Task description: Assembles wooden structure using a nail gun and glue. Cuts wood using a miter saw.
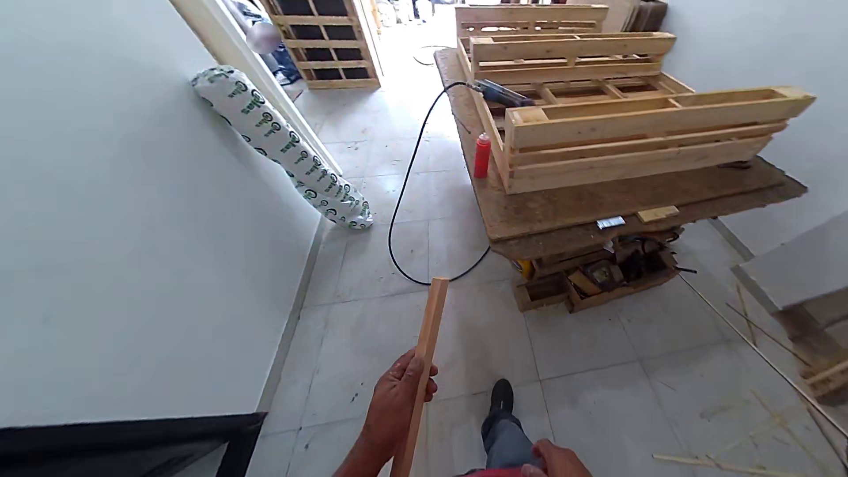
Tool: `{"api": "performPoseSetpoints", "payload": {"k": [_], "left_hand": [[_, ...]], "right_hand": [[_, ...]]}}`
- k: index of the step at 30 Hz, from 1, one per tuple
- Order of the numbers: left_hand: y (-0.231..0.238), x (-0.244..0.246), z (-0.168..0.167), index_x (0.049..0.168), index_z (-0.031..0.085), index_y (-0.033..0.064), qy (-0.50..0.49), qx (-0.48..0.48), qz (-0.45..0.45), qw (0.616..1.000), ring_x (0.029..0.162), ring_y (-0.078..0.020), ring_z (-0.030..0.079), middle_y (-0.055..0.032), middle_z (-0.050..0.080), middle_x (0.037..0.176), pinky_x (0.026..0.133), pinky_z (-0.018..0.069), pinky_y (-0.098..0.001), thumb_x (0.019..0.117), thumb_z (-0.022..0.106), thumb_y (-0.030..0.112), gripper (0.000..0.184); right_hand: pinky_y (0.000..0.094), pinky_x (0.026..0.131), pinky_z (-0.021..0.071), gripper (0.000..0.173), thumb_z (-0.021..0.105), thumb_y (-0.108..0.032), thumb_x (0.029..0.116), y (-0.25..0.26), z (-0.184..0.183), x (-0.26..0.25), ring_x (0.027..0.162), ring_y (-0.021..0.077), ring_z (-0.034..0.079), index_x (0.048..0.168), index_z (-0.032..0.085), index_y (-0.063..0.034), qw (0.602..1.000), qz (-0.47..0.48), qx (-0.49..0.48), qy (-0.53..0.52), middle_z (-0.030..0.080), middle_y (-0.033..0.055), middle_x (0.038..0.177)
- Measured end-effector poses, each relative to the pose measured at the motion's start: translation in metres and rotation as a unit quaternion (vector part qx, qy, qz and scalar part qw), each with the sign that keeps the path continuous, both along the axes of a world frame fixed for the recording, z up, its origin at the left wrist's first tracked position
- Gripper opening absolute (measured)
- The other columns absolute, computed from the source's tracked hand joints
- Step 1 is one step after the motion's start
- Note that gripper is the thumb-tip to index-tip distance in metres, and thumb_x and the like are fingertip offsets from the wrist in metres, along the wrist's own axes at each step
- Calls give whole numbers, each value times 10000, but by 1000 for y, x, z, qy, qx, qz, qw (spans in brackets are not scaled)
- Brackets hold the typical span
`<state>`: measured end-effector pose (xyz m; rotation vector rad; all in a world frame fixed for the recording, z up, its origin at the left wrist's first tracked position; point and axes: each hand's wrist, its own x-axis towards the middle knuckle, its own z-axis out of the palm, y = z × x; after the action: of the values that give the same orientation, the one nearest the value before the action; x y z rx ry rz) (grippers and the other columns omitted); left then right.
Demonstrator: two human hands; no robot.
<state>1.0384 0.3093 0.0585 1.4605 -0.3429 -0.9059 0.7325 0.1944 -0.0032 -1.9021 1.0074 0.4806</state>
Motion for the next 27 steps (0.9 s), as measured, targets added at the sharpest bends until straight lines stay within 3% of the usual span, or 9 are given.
{"api": "performPoseSetpoints", "payload": {"k": [5,10,12,15,17,19,22,25,27], "left_hand": [[-82,67,31,1286,595,-26,-28,6,-3,1000,771,-268,730,-173,729,973,707,636,-395,1076,440,270,395],[-133,129,15,1247,610,-38,-32,5,30,999,768,-265,727,-178,726,960,697,633,-376,1049,495,250,368],[-151,157,-1,1233,602,-46,-18,18,41,999,747,-255,725,-182,728,963,681,631,-372,1050,484,233,353],[-183,207,-19,1215,612,-39,0,57,35,998,727,-245,723,-179,732,1007,646,627,-360,1034,522,225,333],[-211,250,-29,1203,618,-35,0,71,15,997,716,-233,718,-169,728,1009,625,624,-354,1004,564,219,328],[-246,298,-40,1186,623,-39,-5,76,-15,997,701,-224,706,-163,720,979,609,616,-351,970,607,202,324],[-314,377,-46,1146,624,-27,-34,96,-92,991,650,-196,677,-127,706,908,560,589,-325,927,645,200,316],[-381,444,-37,1158,639,21,-74,109,-212,968,659,-193,676,-95,708,908,571,590,-330,933,639,302,360],[-428,479,-23,1296,626,88,-83,110,-295,945,704,-208,696,-88,725,994,599,606,-350,968,608,362,427]], "right_hand": [[580,933,545,603,600,-562,957,-147,18,82,1050,335,693,1294,659,-66,998,47,-33,-3,721,157,1108],[509,1023,529,622,606,-549,971,-272,54,194,1151,292,664,1360,624,-64,996,23,-32,-82,651,159,1311],[514,1017,526,626,615,-536,979,-321,65,254,1138,298,658,1395,593,-69,992,-18,-38,-119,652,167,1288],[545,914,575,645,668,-505,967,-388,60,354,1034,311,697,1440,544,-85,970,-143,-44,-191,686,180,1205],[575,961,547,737,731,-469,932,-435,48,426,1117,355,664,1496,480,-66,946,-221,-44,-232,635,225,1308],[592,1026,508,824,801,-416,880,-480,33,499,1224,383,619,1518,438,-39,920,-291,-60,-257,590,245,1386],[552,1000,545,933,897,-358,755,-534,-5,592,1178,335,650,1496,427,-41,854,-407,-141,-292,638,204,1316],[554,972,559,814,913,-351,728,-557,-22,629,1115,304,686,1394,547,-61,829,-442,-202,-277,704,159,1206],[533,967,576,728,894,-296,756,-548,-18,619,1108,269,699,1376,583,-78,837,-421,-203,-284,716,133,1201]]}}
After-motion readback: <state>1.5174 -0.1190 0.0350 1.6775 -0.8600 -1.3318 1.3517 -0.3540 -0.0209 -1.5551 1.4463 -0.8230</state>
